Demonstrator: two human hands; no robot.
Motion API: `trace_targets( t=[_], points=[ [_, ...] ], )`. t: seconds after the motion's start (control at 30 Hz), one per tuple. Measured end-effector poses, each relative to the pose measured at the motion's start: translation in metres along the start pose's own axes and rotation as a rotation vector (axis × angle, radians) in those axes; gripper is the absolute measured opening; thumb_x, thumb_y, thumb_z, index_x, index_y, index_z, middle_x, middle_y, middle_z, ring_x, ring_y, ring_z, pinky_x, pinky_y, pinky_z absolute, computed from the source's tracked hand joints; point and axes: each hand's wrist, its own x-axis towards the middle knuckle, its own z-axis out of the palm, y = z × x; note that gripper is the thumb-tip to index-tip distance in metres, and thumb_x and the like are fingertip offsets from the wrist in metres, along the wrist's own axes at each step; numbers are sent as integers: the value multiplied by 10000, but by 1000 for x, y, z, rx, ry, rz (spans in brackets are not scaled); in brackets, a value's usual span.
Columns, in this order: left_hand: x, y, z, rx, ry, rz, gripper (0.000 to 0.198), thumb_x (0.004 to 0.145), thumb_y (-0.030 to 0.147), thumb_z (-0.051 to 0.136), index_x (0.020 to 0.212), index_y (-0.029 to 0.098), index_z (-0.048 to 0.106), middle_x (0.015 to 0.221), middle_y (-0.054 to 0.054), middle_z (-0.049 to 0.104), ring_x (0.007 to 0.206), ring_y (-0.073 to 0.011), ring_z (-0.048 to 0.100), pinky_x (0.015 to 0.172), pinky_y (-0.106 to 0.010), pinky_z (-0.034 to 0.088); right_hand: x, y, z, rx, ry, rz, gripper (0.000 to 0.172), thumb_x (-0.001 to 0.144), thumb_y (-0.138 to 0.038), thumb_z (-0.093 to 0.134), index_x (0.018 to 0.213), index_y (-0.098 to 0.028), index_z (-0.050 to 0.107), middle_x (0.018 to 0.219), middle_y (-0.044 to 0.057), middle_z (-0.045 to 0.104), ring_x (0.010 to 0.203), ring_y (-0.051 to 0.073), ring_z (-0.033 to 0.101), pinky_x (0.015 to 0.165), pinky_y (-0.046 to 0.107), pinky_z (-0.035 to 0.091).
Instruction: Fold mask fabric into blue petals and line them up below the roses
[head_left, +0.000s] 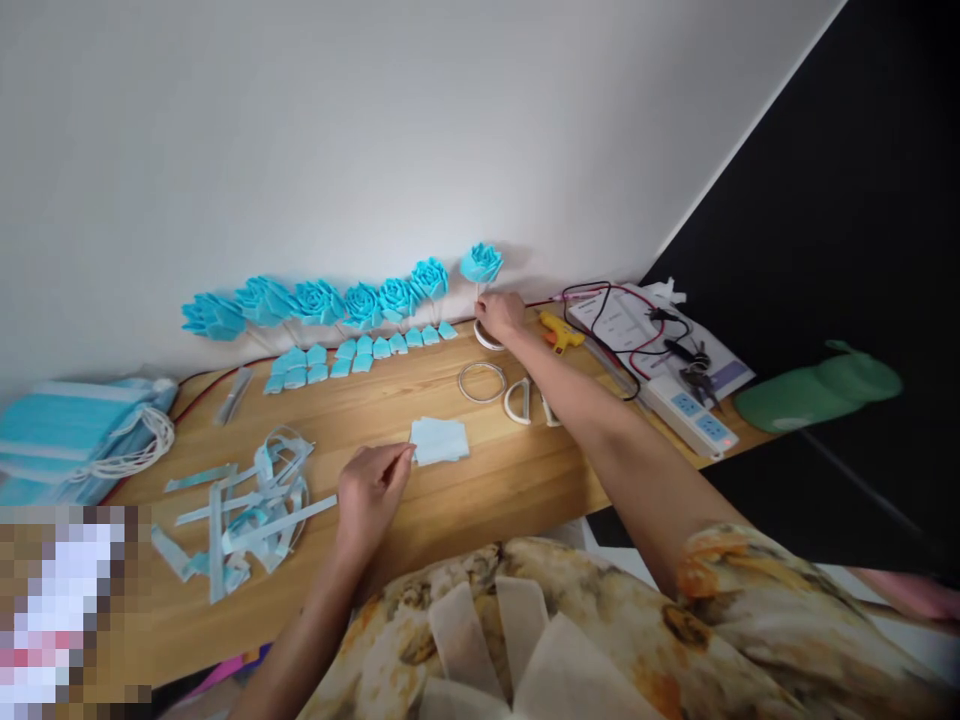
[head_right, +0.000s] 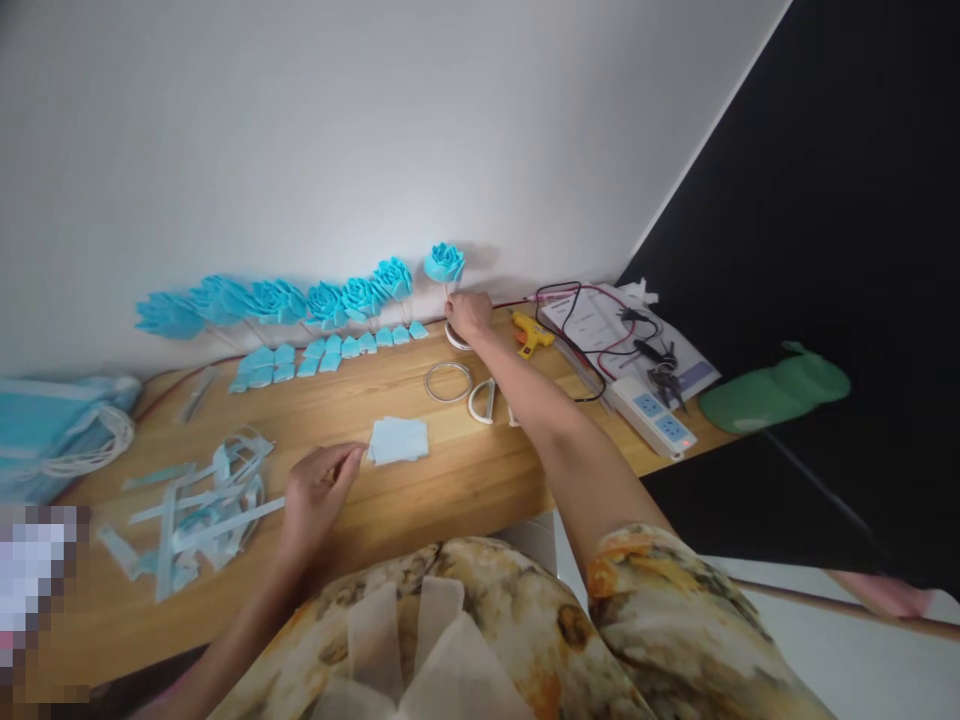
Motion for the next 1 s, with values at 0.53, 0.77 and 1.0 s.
trace_targets(
  t=[0.53, 0.77, 1.0],
  points=[
    [1, -5, 2, 18, 5, 11, 280, 942, 417, 558, 839, 294, 787, 835, -41, 822, 702, -241, 727, 731, -388, 548, -21, 9, -5, -5, 23, 80, 415, 1069, -366, 418, 1148, -197, 789, 1135, 160, 803, 1015, 269, 744, 829, 320, 460],
    [-1, -7, 3, 22, -17, 1, 288, 953, 428, 560, 848, 287, 788, 830, -42, 817, 755, -245, 735, 784, -385, 553, -34, -10, -7, 41, 27, 11, 397, 1063, -345, 415, 1156, -226, 783, 1163, 121, 804, 1030, 251, 737, 805, 303, 449],
    [0, -8, 3, 20, -15, 13, 265, 955, 388, 562, 861, 282, 786, 837, -35, 820, 710, -234, 724, 750, -380, 538, -12, -54, 1, 100, -3, -136, 373, 1065, -447, 468, 1186, -275, 776, 1184, 55, 807, 1075, 225, 735, 853, 283, 473]
  ],
)
